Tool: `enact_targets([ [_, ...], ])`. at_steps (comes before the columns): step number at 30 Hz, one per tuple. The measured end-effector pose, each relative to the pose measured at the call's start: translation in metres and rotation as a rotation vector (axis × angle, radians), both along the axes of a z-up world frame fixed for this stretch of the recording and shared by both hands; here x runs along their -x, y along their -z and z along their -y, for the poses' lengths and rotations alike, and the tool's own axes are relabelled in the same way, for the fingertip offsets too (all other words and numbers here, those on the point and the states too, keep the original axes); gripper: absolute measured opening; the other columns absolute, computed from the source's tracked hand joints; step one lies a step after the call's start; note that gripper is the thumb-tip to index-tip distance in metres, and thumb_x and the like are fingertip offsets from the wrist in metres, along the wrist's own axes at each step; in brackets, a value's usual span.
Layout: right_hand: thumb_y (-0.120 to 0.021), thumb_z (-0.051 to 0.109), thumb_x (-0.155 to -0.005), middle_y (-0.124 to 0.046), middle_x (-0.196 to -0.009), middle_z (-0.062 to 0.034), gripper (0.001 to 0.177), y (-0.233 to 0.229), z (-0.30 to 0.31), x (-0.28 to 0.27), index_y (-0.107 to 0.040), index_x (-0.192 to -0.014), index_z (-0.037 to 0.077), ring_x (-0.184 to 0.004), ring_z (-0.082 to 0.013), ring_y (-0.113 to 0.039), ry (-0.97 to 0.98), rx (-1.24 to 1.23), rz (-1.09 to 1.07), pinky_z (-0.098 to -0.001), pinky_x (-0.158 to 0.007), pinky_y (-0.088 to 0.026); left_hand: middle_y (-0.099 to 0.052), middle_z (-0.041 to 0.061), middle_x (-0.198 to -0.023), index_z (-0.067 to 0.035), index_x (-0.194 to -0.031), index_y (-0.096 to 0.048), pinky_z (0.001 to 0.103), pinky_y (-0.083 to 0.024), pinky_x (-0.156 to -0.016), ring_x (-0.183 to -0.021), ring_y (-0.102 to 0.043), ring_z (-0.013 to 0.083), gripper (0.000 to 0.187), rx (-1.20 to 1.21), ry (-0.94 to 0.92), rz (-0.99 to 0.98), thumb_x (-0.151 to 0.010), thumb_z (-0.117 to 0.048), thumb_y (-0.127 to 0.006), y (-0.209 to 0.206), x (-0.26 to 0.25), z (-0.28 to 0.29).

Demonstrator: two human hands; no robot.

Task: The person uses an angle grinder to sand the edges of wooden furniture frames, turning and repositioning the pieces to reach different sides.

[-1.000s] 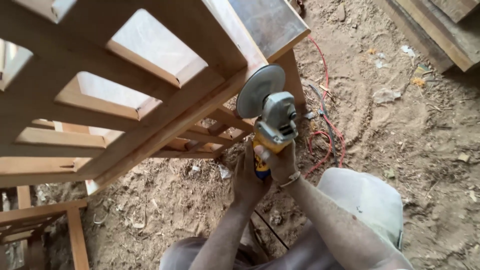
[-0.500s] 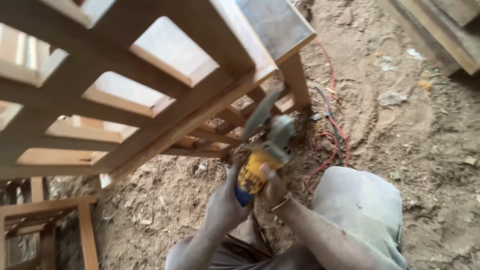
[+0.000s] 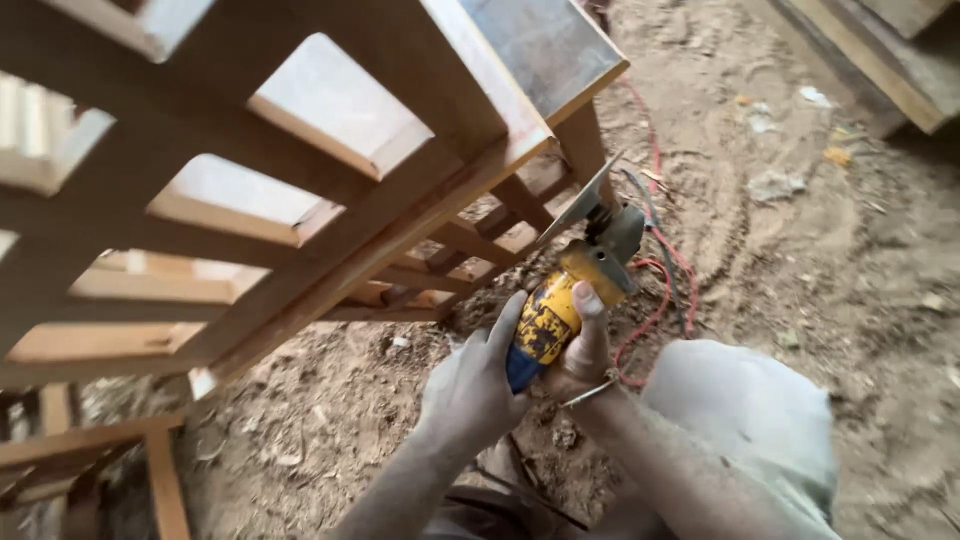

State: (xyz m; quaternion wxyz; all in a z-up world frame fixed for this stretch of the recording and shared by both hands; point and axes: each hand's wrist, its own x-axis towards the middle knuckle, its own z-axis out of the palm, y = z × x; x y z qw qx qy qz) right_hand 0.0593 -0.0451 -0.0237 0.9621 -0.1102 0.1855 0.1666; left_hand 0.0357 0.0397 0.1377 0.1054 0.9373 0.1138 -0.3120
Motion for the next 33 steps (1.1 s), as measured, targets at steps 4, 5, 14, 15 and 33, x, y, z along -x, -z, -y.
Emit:
enact_targets([
  [4, -0.075, 0.055, -0.085, -0.068, -0.102, -0.0099, 0.062, -0.047, -0.006, 0.000, -0.058, -0.118, 0.005, -0.090, -0.0222, -0.070, 0.079, 0.093, -0.065, -0.0383, -0.082, -0.062, -0.062, 0.015, -0.110, -0.037, -0.162, -0.011, 0.042, -0.062, -0.074, -0.088, -0.070, 0.0275, 0.112, 0.004, 0.119, -0.127, -0.078, -0.014, -0.082, -0.044, -0.023, -0.012],
  [5, -0.074, 0.059, -0.080, -0.068, -0.099, -0.0103, 0.065, -0.061, -0.008, 0.001, -0.059, -0.115, 0.006, -0.088, -0.0230, -0.071, 0.035, 0.053, -0.082, -0.0391, -0.080, -0.063, -0.063, 0.015, -0.108, -0.036, -0.162, -0.012, 0.043, -0.061, -0.072, -0.087, -0.069, 0.0270, 0.108, -0.004, 0.147, -0.131, -0.081, -0.017, -0.081, -0.056, -0.024, -0.014],
  [14, -0.077, 0.055, -0.081, -0.067, -0.100, -0.0079, 0.065, -0.053, -0.042, -0.003, -0.056, -0.119, 0.007, -0.089, -0.0202, -0.070, -0.019, -0.087, 0.003, -0.0359, -0.080, -0.064, -0.066, 0.012, -0.101, -0.035, -0.162, -0.020, 0.039, -0.062, -0.064, -0.077, -0.071, 0.0230, 0.097, -0.123, 0.111, 0.051, -0.083, -0.019, -0.075, -0.045, -0.004, -0.038],
  [15, -0.078, 0.053, -0.080, -0.066, -0.100, -0.0077, 0.064, -0.055, -0.045, -0.007, -0.055, -0.120, 0.008, -0.089, -0.0199, -0.070, -0.020, -0.091, 0.021, -0.0357, -0.081, -0.063, -0.066, 0.013, -0.103, -0.034, -0.163, -0.022, 0.040, -0.061, -0.063, -0.076, -0.070, 0.0248, 0.104, -0.136, 0.105, 0.094, -0.078, -0.014, -0.076, -0.045, -0.005, -0.038],
  [33, -0.078, 0.039, -0.085, -0.061, -0.109, -0.0073, 0.057, -0.067, -0.047, -0.010, -0.051, -0.124, 0.008, -0.097, -0.0183, -0.067, 0.001, -0.065, 0.111, -0.0357, -0.087, -0.062, -0.072, 0.015, -0.112, -0.033, -0.157, -0.035, 0.049, -0.058, -0.076, -0.088, -0.072, 0.0381, 0.105, -0.013, -0.012, 0.216, -0.063, -0.015, -0.081, -0.054, -0.009, -0.037],
])
